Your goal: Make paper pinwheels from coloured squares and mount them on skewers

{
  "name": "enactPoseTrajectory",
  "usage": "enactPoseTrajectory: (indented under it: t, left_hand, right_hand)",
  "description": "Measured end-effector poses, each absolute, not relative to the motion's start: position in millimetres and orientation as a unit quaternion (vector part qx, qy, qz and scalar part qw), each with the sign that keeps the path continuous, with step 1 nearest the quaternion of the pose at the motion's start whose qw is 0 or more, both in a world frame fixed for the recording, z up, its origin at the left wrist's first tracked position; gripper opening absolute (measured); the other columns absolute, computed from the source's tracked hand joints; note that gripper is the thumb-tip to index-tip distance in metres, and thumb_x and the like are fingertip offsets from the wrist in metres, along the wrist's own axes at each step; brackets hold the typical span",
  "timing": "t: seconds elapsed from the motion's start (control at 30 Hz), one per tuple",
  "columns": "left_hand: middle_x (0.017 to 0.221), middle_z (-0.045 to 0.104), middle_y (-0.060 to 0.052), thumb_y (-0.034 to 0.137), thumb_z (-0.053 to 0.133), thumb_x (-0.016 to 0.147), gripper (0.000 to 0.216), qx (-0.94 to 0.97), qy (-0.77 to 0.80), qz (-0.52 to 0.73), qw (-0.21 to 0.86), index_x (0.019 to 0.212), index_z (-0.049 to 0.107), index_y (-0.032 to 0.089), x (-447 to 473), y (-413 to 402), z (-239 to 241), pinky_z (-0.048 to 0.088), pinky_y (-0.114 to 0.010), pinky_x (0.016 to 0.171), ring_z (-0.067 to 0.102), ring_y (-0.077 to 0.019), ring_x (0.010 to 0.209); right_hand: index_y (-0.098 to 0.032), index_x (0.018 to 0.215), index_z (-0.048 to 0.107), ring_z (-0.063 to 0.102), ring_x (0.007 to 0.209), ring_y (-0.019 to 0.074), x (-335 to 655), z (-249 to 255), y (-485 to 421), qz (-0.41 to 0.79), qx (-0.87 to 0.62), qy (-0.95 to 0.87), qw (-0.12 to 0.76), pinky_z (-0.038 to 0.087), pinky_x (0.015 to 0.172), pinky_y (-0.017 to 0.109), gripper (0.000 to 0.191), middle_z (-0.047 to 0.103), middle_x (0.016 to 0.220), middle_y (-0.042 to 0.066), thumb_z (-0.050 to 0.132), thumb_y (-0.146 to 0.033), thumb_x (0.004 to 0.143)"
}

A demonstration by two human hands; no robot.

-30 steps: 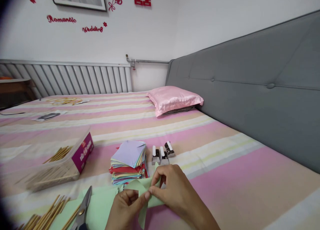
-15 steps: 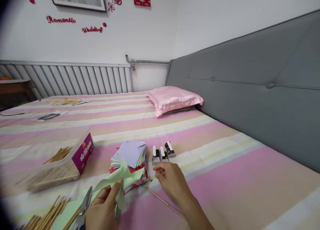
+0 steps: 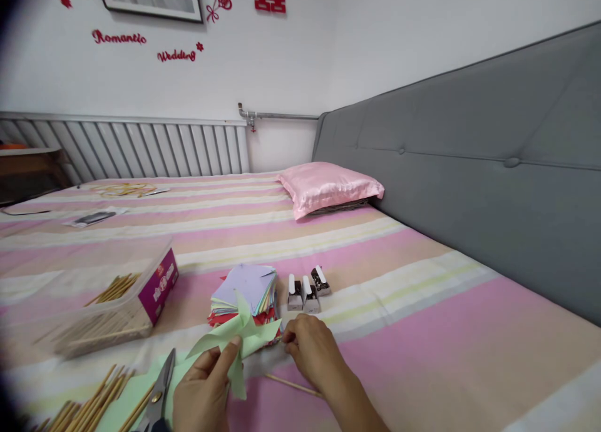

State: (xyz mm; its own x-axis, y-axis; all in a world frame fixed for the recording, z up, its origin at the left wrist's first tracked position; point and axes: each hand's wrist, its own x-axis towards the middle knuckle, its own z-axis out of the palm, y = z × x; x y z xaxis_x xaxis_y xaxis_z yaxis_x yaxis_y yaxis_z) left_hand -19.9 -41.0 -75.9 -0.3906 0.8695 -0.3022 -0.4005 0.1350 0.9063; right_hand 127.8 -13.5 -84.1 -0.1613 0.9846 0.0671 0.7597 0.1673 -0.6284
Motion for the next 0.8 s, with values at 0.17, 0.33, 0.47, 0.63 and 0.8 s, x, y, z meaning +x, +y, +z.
enactPoseTrajectory:
  t: [0.17,0.33,0.47,0.63,0.8]
  left_hand:
    - [0.048,0.058,0.006,0.028,0.075,0.054,0.024,0.216,0.546,0.618,0.522,0.065,0.061,0.013,-18.7,-41.2,-75.2,0.035,-0.019,0.049,0.048,-0.0087,0.050]
    - [0.047,0.061,0.004,0.023,0.077,0.050,0.021,0.217,0.536,0.620,0.531,0.060,0.062,0.012,-15.1,-42.1,-72.6,0.036,-0.018,0.047,0.048,-0.0082,0.048]
    - [0.047,0.060,0.004,0.024,0.076,0.050,0.020,0.219,0.536,0.617,0.533,0.059,0.062,0.012,-14.2,-41.1,-71.7,0.036,-0.018,0.047,0.049,-0.0085,0.048]
    - [0.046,0.061,0.004,0.024,0.077,0.048,0.021,0.221,0.536,0.619,0.530,0.057,0.062,0.013,-15.7,-41.0,-71.4,0.037,-0.018,0.047,0.049,-0.0090,0.047]
    - [0.047,0.060,0.004,0.028,0.077,0.049,0.024,0.219,0.538,0.621,0.527,0.058,0.061,0.012,-16.1,-41.6,-73.1,0.037,-0.019,0.048,0.049,-0.0095,0.048]
  right_hand:
    - [-0.017,0.065,0.064,0.056,0.063,0.0145,128.8,-88.5,-14.0,0.217,-0.608,-0.729,0.227,0.035,0.056,0.021,0.018,0.063,0.068,0.003,0.050,-0.005,0.066]
    - [-0.016,0.071,0.062,0.055,0.071,0.0177,130.6,-89.8,-15.8,0.193,-0.597,-0.744,0.231,0.032,0.059,0.024,0.017,0.062,0.075,0.006,0.049,-0.006,0.068]
    - [-0.017,0.071,0.063,0.056,0.070,0.0157,133.6,-85.0,-14.6,0.220,-0.572,-0.755,0.232,0.034,0.060,0.022,0.022,0.064,0.072,0.003,0.044,-0.005,0.071]
    - [-0.017,0.070,0.064,0.057,0.073,0.0157,135.7,-85.8,-11.2,0.235,-0.578,-0.744,0.241,0.035,0.063,0.022,0.028,0.064,0.073,0.003,0.040,-0.003,0.073]
    - [-0.016,0.070,0.062,0.055,0.071,0.0145,137.3,-90.0,-10.4,0.231,-0.590,-0.729,0.257,0.036,0.063,0.022,0.031,0.060,0.077,0.004,0.036,-0.001,0.074]
